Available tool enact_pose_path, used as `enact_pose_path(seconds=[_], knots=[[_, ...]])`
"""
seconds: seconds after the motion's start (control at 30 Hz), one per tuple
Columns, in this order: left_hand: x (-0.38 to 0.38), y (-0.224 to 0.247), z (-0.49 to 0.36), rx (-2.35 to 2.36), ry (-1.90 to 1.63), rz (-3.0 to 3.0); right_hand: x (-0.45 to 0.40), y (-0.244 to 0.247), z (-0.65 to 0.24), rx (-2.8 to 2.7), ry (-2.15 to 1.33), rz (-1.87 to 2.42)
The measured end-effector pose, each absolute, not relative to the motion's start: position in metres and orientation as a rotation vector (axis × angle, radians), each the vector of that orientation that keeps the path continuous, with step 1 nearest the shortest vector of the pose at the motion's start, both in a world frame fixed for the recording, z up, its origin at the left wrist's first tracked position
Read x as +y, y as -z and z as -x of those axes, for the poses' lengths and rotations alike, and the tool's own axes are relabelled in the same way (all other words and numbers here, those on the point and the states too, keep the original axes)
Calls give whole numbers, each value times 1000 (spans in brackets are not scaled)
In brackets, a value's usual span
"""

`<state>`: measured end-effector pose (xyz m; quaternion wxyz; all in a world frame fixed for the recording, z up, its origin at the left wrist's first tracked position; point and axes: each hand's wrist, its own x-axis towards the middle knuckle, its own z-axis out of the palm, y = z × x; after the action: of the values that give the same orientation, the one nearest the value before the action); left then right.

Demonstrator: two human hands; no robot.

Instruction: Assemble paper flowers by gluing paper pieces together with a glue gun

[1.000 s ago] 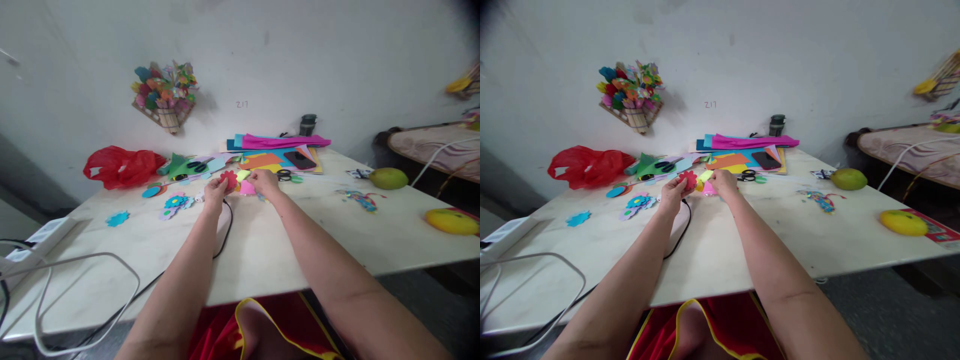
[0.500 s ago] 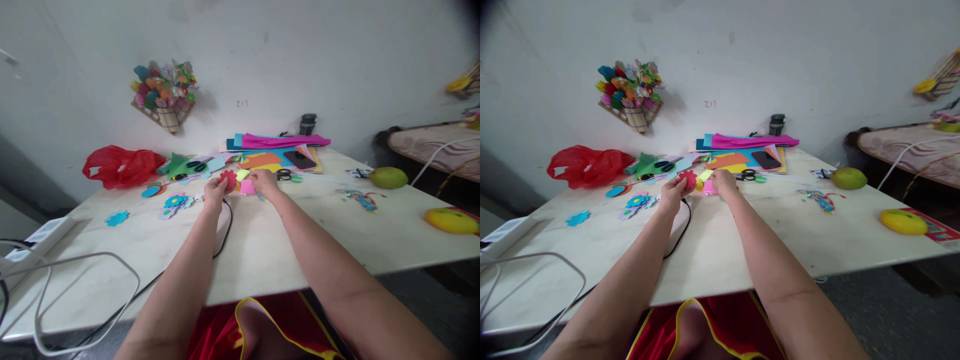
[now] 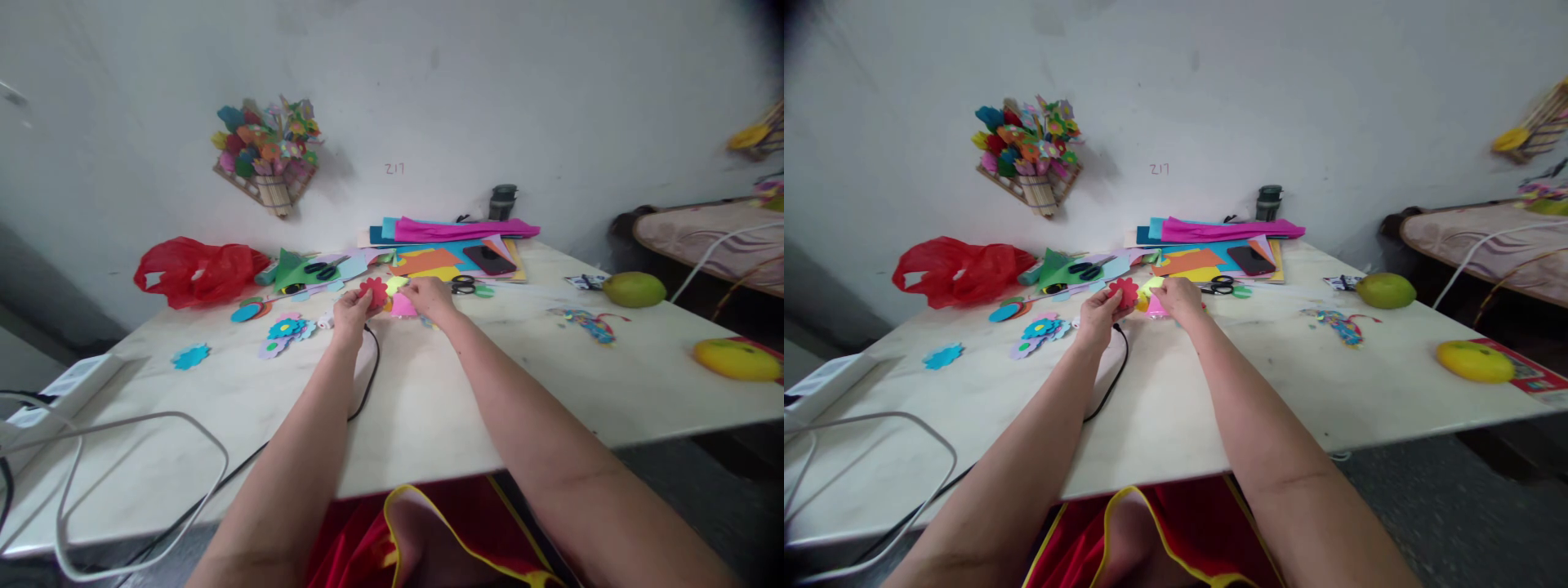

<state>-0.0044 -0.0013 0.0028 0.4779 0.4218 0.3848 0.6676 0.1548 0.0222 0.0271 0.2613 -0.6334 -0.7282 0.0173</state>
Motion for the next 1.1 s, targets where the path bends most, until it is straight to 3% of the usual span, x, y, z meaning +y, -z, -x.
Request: enact_pose_path(seconds=[1.1], knots=[[1,-2,5,964,-1646,-1020,28,-19,-153,-2049,-94,1716]])
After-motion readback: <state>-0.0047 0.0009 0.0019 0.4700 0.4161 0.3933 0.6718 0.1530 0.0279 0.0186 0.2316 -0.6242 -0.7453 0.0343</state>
